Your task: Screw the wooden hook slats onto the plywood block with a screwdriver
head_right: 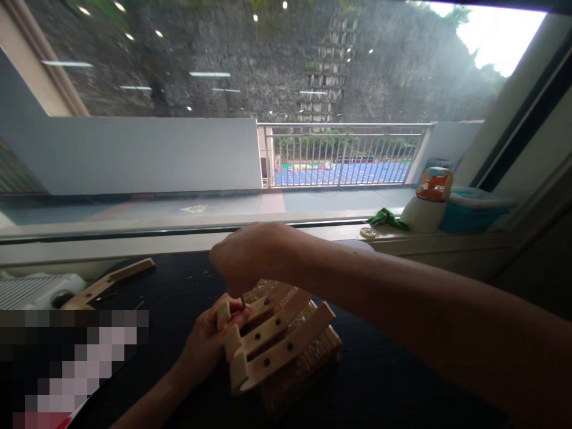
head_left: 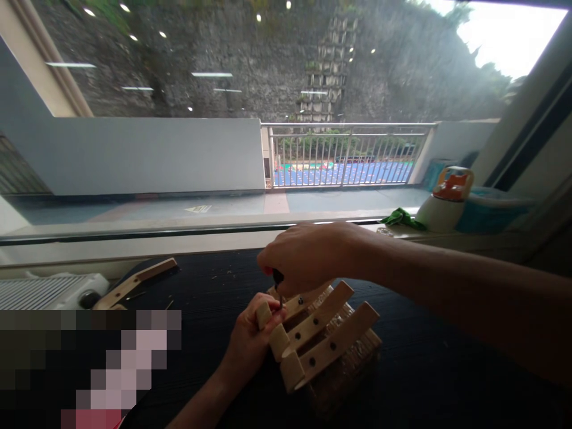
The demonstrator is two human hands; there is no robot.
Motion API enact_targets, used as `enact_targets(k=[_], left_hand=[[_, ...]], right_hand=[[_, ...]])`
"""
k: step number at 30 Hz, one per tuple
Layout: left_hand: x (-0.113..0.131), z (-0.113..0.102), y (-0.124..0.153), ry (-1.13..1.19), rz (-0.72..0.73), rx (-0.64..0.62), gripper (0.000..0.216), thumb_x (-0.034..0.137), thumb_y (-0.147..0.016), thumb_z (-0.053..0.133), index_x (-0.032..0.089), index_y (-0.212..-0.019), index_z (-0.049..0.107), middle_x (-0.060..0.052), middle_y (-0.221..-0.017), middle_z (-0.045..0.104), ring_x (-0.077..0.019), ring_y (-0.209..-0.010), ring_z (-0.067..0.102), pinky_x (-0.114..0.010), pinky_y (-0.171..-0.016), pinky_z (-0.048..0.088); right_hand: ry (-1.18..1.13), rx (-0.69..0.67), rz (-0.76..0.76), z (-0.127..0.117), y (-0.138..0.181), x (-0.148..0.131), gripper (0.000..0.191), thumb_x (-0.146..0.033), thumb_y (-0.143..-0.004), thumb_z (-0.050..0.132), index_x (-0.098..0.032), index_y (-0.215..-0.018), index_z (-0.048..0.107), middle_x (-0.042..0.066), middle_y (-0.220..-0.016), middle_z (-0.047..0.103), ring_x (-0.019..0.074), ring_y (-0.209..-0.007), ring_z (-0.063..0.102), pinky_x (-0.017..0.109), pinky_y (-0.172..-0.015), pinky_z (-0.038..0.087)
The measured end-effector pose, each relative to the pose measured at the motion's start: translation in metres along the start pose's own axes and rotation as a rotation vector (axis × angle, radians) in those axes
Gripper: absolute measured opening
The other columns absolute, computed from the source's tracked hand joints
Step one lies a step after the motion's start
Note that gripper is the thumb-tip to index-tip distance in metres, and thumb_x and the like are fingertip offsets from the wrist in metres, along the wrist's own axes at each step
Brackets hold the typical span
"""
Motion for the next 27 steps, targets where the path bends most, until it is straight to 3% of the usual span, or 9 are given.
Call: enact_targets(k=[6,13,22,27], left_hand=[[0.001,-0.001,0.000,-0.009,-0.041,0.025,0.015,0.032,-0.072,0.061,0.019,-0.067,0.058,0.001,-0.069,0.056,-0.0144,-0.064,0.050,-0.023,-0.060,0.041],[0.000,-0.001,-0.001,-0.036,-0.020,-0.003,0.013,0.030,-0.075,0.060,0.018,-0.069,0.059,0.001,-0.071,0.055,-0.0139,-0.066,0.050,-0.023,-0.062,0.041],[-0.007,0.000,-0.001,0.078,-0.076,-0.204,0.014,0.026,-0.074,0.064,0.019,-0.085,0.059,-0.001,-0.084,0.056,-0.0138,-0.069,0.054,-0.023,-0.064,0.045],[-0.005,-0.001,-0.001,0.083,-0.098,-0.180,0.014,0.027,-0.072,0.065,0.019,-0.084,0.060,-0.003,-0.082,0.061,-0.0179,-0.074,0.057,-0.026,-0.066,0.046]], right_hand=[[-0.034,-0.052,-0.113,0.007,0.003,-0.004,0.027,-0.007,-0.065,0.054,-0.012,-0.088,0.067,0.004,-0.069,0.061,0.0126,-0.057,0.047,0.027,-0.048,0.032],[-0.070,-0.054,-0.116,0.015,-0.009,0.005,0.023,-0.016,-0.069,0.054,-0.008,-0.088,0.067,0.004,-0.068,0.058,0.0103,-0.055,0.039,0.026,-0.047,0.028],[-0.054,-0.064,-0.083,0.008,-0.005,0.005,0.023,-0.018,-0.068,0.057,-0.010,-0.088,0.067,0.006,-0.071,0.061,0.0119,-0.059,0.044,0.027,-0.050,0.030],[-0.083,-0.059,-0.086,0.007,-0.003,0.002,0.020,-0.022,-0.070,0.056,-0.012,-0.083,0.068,0.005,-0.067,0.062,0.0121,-0.057,0.046,0.027,-0.050,0.032]])
Point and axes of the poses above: each hand's wrist, its own y-axis away from the middle knuckle, its own z-axis out of the palm, x = y × z, the point moved 5 cm from there along -y, towards the middle knuckle
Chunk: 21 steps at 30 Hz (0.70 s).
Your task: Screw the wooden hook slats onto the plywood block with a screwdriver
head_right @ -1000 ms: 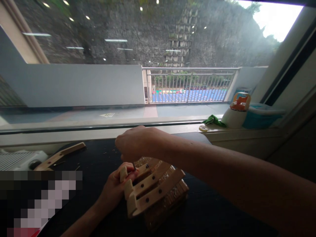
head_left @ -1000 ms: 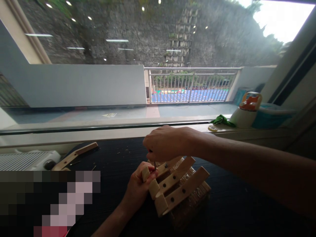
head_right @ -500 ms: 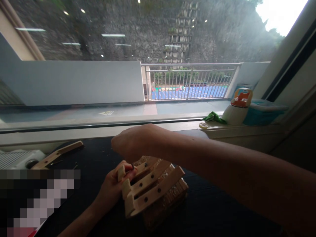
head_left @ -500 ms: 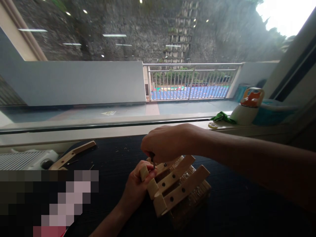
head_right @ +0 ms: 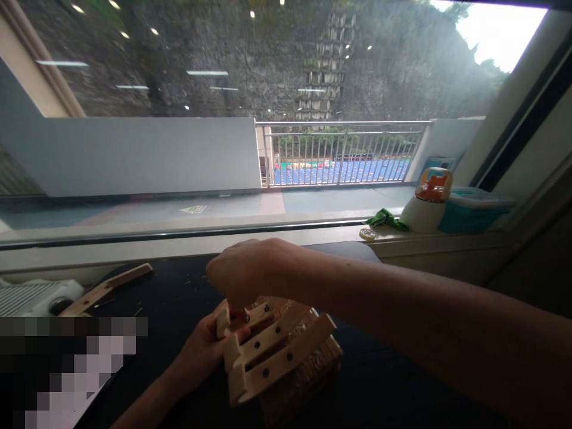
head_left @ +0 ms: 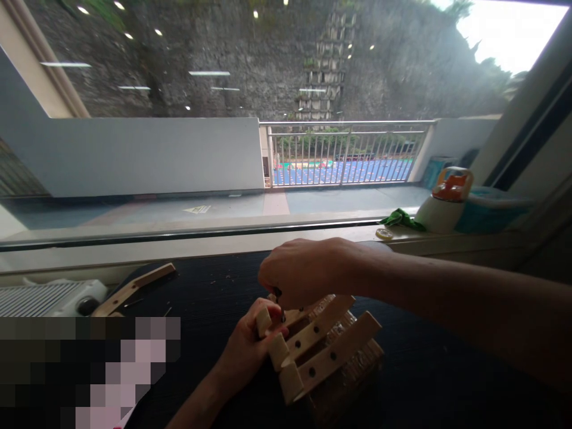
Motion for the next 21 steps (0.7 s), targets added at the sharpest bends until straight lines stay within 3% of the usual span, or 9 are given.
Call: enact_targets(k=[7,13,17,21], left_hand=[[0.001,0.002,-0.001,-0.026,0.038,0.004,0.011,0.025,-0.074,0.063,0.019,-0.082,0.058,-0.003,-0.083,0.060,-0.0173,-0.076,0.056,-0.026,-0.067,0.045],[0.000,0.002,-0.005,-0.067,0.069,0.119,0.012,0.027,-0.075,0.061,0.018,-0.071,0.054,0.001,-0.073,0.054,-0.0134,-0.067,0.050,-0.022,-0.061,0.042],[0.006,0.004,-0.010,-0.113,0.107,0.125,0.014,0.026,-0.075,0.061,0.017,-0.067,0.054,0.002,-0.071,0.051,-0.0115,-0.064,0.047,-0.020,-0.058,0.040],[0.006,0.009,-0.017,-0.121,0.085,0.098,0.016,0.028,-0.075,0.062,0.017,-0.066,0.053,0.003,-0.068,0.051,-0.0109,-0.061,0.045,-0.020,-0.056,0.039]], right_hand=[[-0.051,0.077,0.025,0.007,-0.003,0.008,0.018,-0.027,-0.067,0.057,-0.015,-0.077,0.066,0.003,-0.064,0.061,0.0112,-0.054,0.046,0.026,-0.049,0.032],[-0.011,0.077,0.077,0.005,0.002,0.007,0.018,-0.028,-0.068,0.056,-0.014,-0.076,0.066,0.004,-0.064,0.060,0.0109,-0.053,0.046,0.026,-0.050,0.031],[0.067,0.034,0.017,0.002,0.006,0.003,0.019,-0.020,-0.069,0.055,-0.015,-0.083,0.068,0.003,-0.069,0.062,0.0106,-0.054,0.046,0.026,-0.049,0.031],[0.129,0.018,-0.047,0.001,0.007,-0.002,0.014,-0.016,-0.067,0.057,-0.013,-0.075,0.068,0.001,-0.063,0.061,0.0096,-0.051,0.044,0.026,-0.047,0.030]])
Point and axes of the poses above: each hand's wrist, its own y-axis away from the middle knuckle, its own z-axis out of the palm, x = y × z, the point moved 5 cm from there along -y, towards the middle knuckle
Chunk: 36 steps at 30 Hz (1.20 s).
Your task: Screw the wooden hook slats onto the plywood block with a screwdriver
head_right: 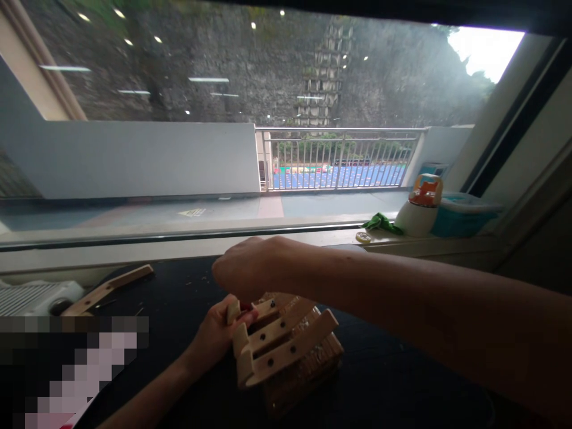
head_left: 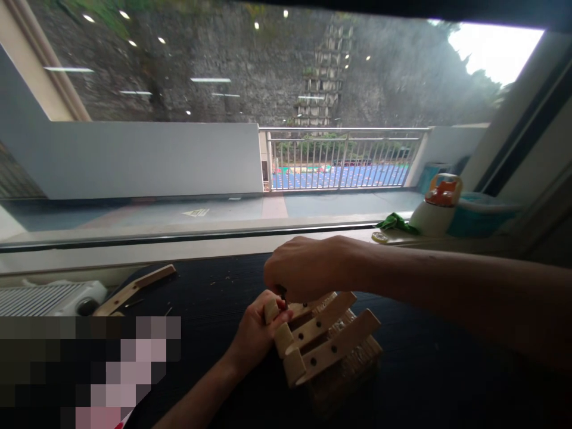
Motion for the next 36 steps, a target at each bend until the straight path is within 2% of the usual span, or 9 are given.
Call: enact_targets(k=[5,12,16,19,22,25,28,32,36], left_hand=[[-0.008,0.005,-0.001,0.040,-0.019,-0.001,0.014,0.029,-0.075,0.061,0.017,-0.072,0.055,0.002,-0.068,0.053,-0.0114,-0.061,0.046,-0.020,-0.056,0.040],[-0.013,0.007,0.003,0.110,-0.043,-0.010,0.015,0.030,-0.076,0.060,0.016,-0.072,0.056,0.003,-0.068,0.053,-0.0107,-0.060,0.045,-0.021,-0.057,0.040],[-0.010,0.006,0.001,0.073,-0.017,0.016,0.014,0.028,-0.075,0.061,0.016,-0.070,0.056,0.003,-0.067,0.051,-0.0107,-0.060,0.045,-0.020,-0.056,0.039],[-0.009,0.005,-0.001,0.039,-0.003,0.019,0.012,0.027,-0.075,0.061,0.017,-0.071,0.055,0.003,-0.068,0.052,-0.0110,-0.061,0.045,-0.020,-0.056,0.039],[-0.010,0.006,0.000,0.042,-0.002,0.011,0.014,0.027,-0.076,0.060,0.017,-0.069,0.053,0.003,-0.068,0.052,-0.0110,-0.062,0.045,-0.020,-0.057,0.039],[-0.012,0.007,0.000,0.052,0.000,-0.005,0.013,0.028,-0.077,0.059,0.017,-0.071,0.054,0.002,-0.070,0.053,-0.0115,-0.063,0.046,-0.021,-0.058,0.040],[-0.013,0.007,0.000,0.044,0.006,-0.006,0.012,0.028,-0.078,0.059,0.018,-0.075,0.055,0.001,-0.072,0.054,-0.0120,-0.065,0.047,-0.021,-0.059,0.040],[-0.011,0.006,-0.001,0.021,0.040,-0.003,0.012,0.027,-0.077,0.059,0.017,-0.071,0.055,0.002,-0.070,0.051,-0.0116,-0.065,0.047,-0.021,-0.060,0.039],[-0.008,0.006,0.000,0.025,0.046,-0.009,0.011,0.025,-0.078,0.058,0.017,-0.071,0.054,0.003,-0.071,0.051,-0.0115,-0.065,0.046,-0.020,-0.059,0.039]], right_hand=[[-0.023,-0.011,0.062,0.003,-0.005,0.004,0.016,-0.019,-0.067,0.058,-0.013,-0.078,0.068,0.002,-0.063,0.061,0.0097,-0.052,0.044,0.026,-0.048,0.031],[-0.251,0.134,0.239,0.010,-0.015,0.014,0.019,-0.028,-0.067,0.053,-0.017,-0.076,0.065,0.002,-0.068,0.062,0.0116,-0.057,0.048,0.025,-0.051,0.034],[-0.213,0.106,0.195,0.004,-0.011,0.014,0.019,-0.032,-0.071,0.053,-0.018,-0.076,0.067,0.002,-0.071,0.063,0.0126,-0.060,0.050,0.027,-0.055,0.035],[-0.176,0.060,0.151,0.002,-0.006,0.012,0.016,-0.021,-0.068,0.059,-0.021,-0.081,0.068,0.001,-0.074,0.065,0.0135,-0.064,0.051,0.028,-0.058,0.035],[-0.099,0.024,0.085,0.004,-0.005,0.008,0.014,-0.012,-0.066,0.059,-0.019,-0.076,0.068,0.002,-0.066,0.063,0.0137,-0.060,0.049,0.029,-0.055,0.033],[-0.066,0.031,0.049,0.008,-0.006,0.005,0.010,-0.012,-0.067,0.058,-0.016,-0.070,0.067,0.003,-0.061,0.060,0.0132,-0.057,0.048,0.029,-0.054,0.032],[-0.088,0.088,0.102,0.010,-0.008,0.010,0.010,-0.020,-0.072,0.057,-0.015,-0.070,0.066,0.003,-0.061,0.059,0.0125,-0.056,0.047,0.028,-0.052,0.032],[-0.162,0.173,0.260,0.008,-0.006,0.022,0.017,-0.029,-0.073,0.057,-0.015,-0.076,0.065,0.004,-0.070,0.062,0.0126,-0.059,0.049,0.026,-0.050,0.033],[-0.127,0.068,0.272,0.004,-0.001,0.021,0.024,-0.032,-0.071,0.060,-0.017,-0.089,0.067,0.005,-0.079,0.065,0.0160,-0.066,0.053,0.029,-0.056,0.036]])
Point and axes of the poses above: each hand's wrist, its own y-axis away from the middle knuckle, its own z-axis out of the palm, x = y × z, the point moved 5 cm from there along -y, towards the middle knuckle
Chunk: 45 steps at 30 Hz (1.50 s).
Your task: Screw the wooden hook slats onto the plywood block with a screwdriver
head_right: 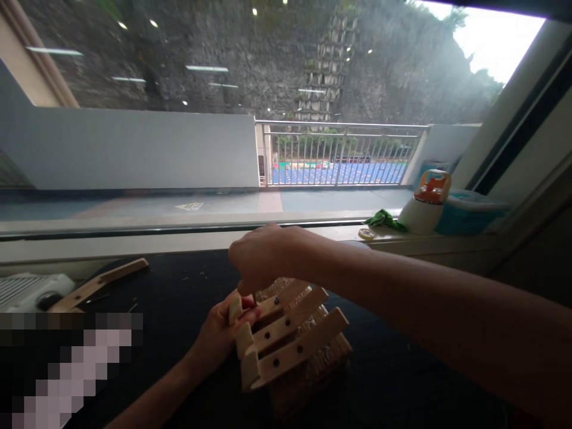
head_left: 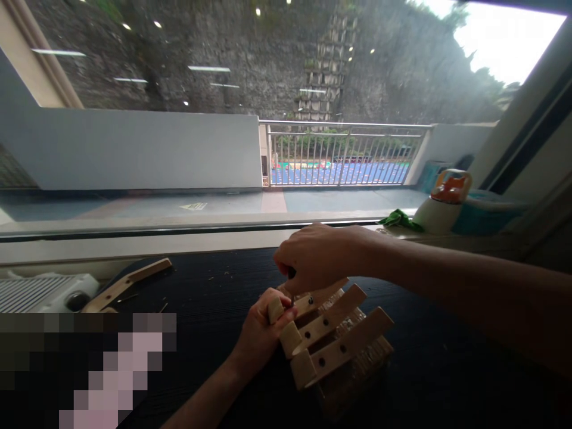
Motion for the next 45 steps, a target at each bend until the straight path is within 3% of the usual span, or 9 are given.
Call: enact_targets(k=[6,11,16,22,36,45], left_hand=[[0.004,0.002,0.000,0.014,0.010,-0.003,0.010,0.023,-0.076,0.058,0.017,-0.069,0.054,0.003,-0.070,0.051,-0.0116,-0.064,0.046,-0.020,-0.058,0.038],[0.004,0.002,0.001,0.011,0.001,-0.002,0.010,0.024,-0.076,0.058,0.018,-0.070,0.055,0.003,-0.071,0.051,-0.0118,-0.065,0.047,-0.020,-0.060,0.039],[0.004,0.001,0.001,0.006,0.008,-0.007,0.008,0.024,-0.077,0.058,0.018,-0.071,0.056,0.003,-0.071,0.051,-0.0121,-0.065,0.047,-0.021,-0.061,0.039],[0.001,0.001,-0.001,0.027,0.039,-0.083,0.004,0.019,-0.076,0.058,0.018,-0.080,0.059,0.001,-0.078,0.053,-0.0122,-0.069,0.048,-0.021,-0.064,0.040],[0.001,0.001,0.001,0.037,-0.020,-0.124,0.014,0.026,-0.075,0.062,0.018,-0.087,0.061,-0.001,-0.084,0.053,-0.0125,-0.067,0.049,-0.023,-0.062,0.041],[0.005,0.001,-0.001,0.028,0.006,-0.109,0.012,0.023,-0.075,0.061,0.017,-0.085,0.063,-0.002,-0.084,0.055,-0.0142,-0.071,0.052,-0.024,-0.064,0.043]], right_hand=[[0.040,0.012,-0.138,0.000,0.005,-0.005,0.023,-0.009,-0.070,0.056,-0.020,-0.087,0.069,0.004,-0.076,0.066,0.0157,-0.064,0.052,0.030,-0.056,0.035],[0.102,0.061,-0.212,0.007,0.001,-0.006,0.014,-0.014,-0.072,0.055,-0.014,-0.079,0.067,0.005,-0.071,0.064,0.0133,-0.059,0.049,0.028,-0.053,0.033],[0.077,0.076,-0.108,0.006,-0.003,-0.001,0.016,-0.021,-0.075,0.052,-0.014,-0.071,0.066,0.004,-0.065,0.061,0.0110,-0.054,0.045,0.027,-0.051,0.030],[-0.002,0.092,-0.025,0.004,0.007,0.008,0.022,-0.033,-0.077,0.053,-0.016,-0.080,0.067,0.004,-0.075,0.063,0.0123,-0.061,0.047,0.028,-0.056,0.032],[0.006,0.186,0.032,0.001,0.027,0.022,0.013,-0.027,-0.074,0.056,-0.020,-0.078,0.066,0.002,-0.072,0.063,0.0130,-0.061,0.049,0.028,-0.055,0.030],[-0.020,0.119,0.042,0.013,0.037,0.032,0.012,-0.021,-0.073,0.055,-0.021,-0.079,0.066,0.001,-0.074,0.064,0.0123,-0.061,0.050,0.027,-0.056,0.031]])
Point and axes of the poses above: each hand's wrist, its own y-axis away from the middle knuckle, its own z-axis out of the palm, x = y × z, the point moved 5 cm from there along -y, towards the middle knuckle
